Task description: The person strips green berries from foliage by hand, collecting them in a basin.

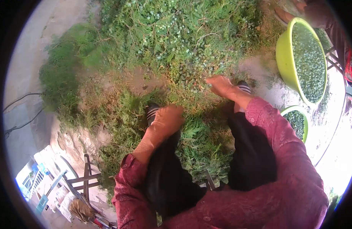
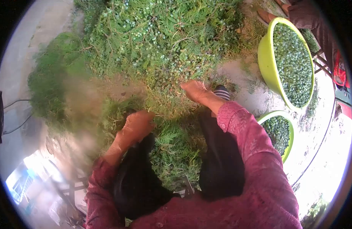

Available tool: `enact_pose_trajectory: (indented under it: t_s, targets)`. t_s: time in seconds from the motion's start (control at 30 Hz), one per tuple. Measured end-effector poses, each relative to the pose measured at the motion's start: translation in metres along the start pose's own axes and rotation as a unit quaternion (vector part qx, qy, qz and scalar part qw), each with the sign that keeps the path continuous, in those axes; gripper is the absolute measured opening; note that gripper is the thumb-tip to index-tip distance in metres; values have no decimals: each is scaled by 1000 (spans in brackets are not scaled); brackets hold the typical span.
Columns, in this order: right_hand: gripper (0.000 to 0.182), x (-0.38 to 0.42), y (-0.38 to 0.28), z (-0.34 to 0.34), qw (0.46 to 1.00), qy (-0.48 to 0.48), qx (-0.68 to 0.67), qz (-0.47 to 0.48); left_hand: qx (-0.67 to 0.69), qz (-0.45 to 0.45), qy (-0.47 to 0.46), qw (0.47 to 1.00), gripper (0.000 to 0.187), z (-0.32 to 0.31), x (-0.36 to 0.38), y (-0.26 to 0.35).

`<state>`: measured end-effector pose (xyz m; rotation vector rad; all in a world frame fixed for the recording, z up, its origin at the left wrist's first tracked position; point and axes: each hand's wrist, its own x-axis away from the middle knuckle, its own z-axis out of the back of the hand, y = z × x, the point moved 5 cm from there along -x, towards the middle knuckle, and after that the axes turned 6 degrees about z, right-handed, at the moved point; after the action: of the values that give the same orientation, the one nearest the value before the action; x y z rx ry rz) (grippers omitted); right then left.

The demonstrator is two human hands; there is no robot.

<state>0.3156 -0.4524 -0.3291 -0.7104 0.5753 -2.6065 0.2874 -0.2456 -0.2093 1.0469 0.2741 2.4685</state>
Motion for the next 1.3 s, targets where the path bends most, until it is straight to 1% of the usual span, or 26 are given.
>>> enact_pose_trajectory:
  t_s: [0.13, 0.2, 0.3, 0.33, 0.37, 0.43, 0.47, 0.53, 0.57, 0.6, 0.67, 0.7, 0.73, 0.77, 0.8, 0.83, 0.87, 0.93, 0.97, 1.0, 1.03, 1.07, 1.13, 1.17, 1.23, 1.3]
  targets:
    - [19, -14, 15, -21, 999, 21, 36, -23, 35, -7, -67, 997, 27, -31, -28, -6]
    - [17, -13, 19, -22, 998, 55, 39, -2, 36, -15, -92, 995, 30, -46, -40, -8]
    - [16, 2, 24, -13, 997, 36, -56, -28, 52, -26, -75, 995, 32, -63, -53, -13]
    - [16, 7, 25, -8, 997, 33, -57, -29, 90, -49, -37, 994, 30, -63, -56, -12]
    - [21, 15, 32, -11, 965, -9, -243, -97, 127, -71, 2, 989, 29, -60, -58, -11]
    - [30, 32, 41, -29, 807, -97, -551, -187, 186, -93, 30, 978, 32, -55, -63, -7]
    - [30, 36, 41, -31, 807, -98, -551, -187, 243, -115, 57, 962, 37, -50, -65, -3]
    - [31, 47, 14, -21, 589, -123, -779, -175, 286, -107, 69, 950, 39, -45, -68, 7]
    - [30, 42, 0, -19, 578, -167, -789, -125, 329, -100, 82, 936, 41, -42, -69, 8]
    - [30, 37, -4, -18, 578, -167, -789, -125, 328, -100, 82, 936, 41, -43, -71, 8]
    - [24, 25, -9, -19, 670, -217, -700, -118, 265, -116, 54, 956, 42, -52, -74, 9]
    - [18, 15, -1, -16, 769, -169, -603, -130, 263, -116, 53, 956, 42, -55, -74, 8]
    - [18, 10, 5, -18, 768, -168, -605, -130, 260, -101, 44, 959, 41, -60, -72, 6]
    - [17, 0, 19, -11, 892, -73, -439, -78, 258, -87, 37, 962, 40, -65, -71, 3]
    - [16, -5, 23, 1, 968, 27, -249, -23, 257, -87, 36, 962, 40, -69, -70, 0]
    - [16, -5, 24, 1, 982, 34, -184, -26, 266, -83, 47, 959, 40, -71, -70, -4]
    - [16, -5, 24, -1, 982, 34, -184, -26, 277, -79, 57, 956, 39, -74, -70, -7]
    - [26, -1, 17, -8, 941, -35, -332, -57, 290, -58, 55, 954, 40, -70, -71, -8]
    - [26, 1, 14, -5, 941, -37, -332, -58, 302, -38, 53, 951, 40, -66, -71, -8]
    - [33, 4, 8, -7, 847, -73, -517, -95, 303, -38, 52, 951, 40, -61, -71, -6]
    - [40, 6, 1, -9, 716, -106, -678, -128, 336, -14, 53, 940, 41, -54, -71, -4]
    - [40, 5, 1, -10, 716, -106, -678, -128, 368, 9, 55, 928, 42, -51, -71, -3]
    - [56, 1, -10, -12, 603, -150, -779, -84, 388, 16, 73, 918, 42, -48, -72, -1]
    - [56, -2, -11, -16, 603, -152, -778, -83, 406, 24, 91, 909, 43, -46, -72, -2]
    - [60, -4, -19, -26, 516, -160, -834, -114, 390, 14, 113, 914, 42, -40, -70, 1]
    - [67, -2, -25, -23, 507, -173, -838, -106, 373, 2, 134, 918, 41, -38, -69, 3]
